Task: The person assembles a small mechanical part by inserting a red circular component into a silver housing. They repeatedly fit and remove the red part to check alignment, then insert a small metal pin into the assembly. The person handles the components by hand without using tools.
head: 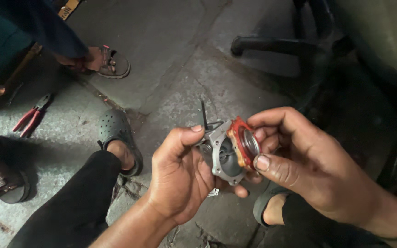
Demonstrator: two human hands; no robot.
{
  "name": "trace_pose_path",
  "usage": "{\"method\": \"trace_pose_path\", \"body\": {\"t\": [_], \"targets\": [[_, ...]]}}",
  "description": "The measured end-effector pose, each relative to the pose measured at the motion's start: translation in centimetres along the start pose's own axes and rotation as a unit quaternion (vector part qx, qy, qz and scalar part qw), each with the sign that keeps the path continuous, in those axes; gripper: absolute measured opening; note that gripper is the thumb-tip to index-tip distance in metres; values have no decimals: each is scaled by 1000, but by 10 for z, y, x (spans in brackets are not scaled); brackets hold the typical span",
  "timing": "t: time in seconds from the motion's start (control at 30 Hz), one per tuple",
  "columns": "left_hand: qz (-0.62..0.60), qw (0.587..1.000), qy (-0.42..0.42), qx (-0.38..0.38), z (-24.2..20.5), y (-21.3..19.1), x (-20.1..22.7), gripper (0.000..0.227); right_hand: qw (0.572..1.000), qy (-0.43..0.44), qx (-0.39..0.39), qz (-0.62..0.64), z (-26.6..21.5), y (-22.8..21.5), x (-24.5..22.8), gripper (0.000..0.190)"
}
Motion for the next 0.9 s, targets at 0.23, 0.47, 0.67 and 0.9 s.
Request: {"method": "trace_pose_path", "body": {"t": [0.23,0.47,0.67,0.9], "targets": [[-35,999,-20,-6,1,-6,-5,67,990,-14,21,-136,2,-2,-7,50],[-36,997,67,25,6,-21,-12,43,939,-100,57,-325,1,5,-29,57],[3,999,43,-24,2,-13,-8,48,964,-70,85,-240,3,5,-25,58],[63,996,58,-22,0,-8,-4,44,923,-145,97,-343,2,5,-30,47]]}}
Point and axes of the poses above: each hand's wrist, its own z-axis towards the middle knuckle, its own y-axis out of the palm, x = y × z, the point moved 2 cm from there along z, towards the middle knuckle, and after that the axes turned 15 degrees about -z, right-handed, at the moved point
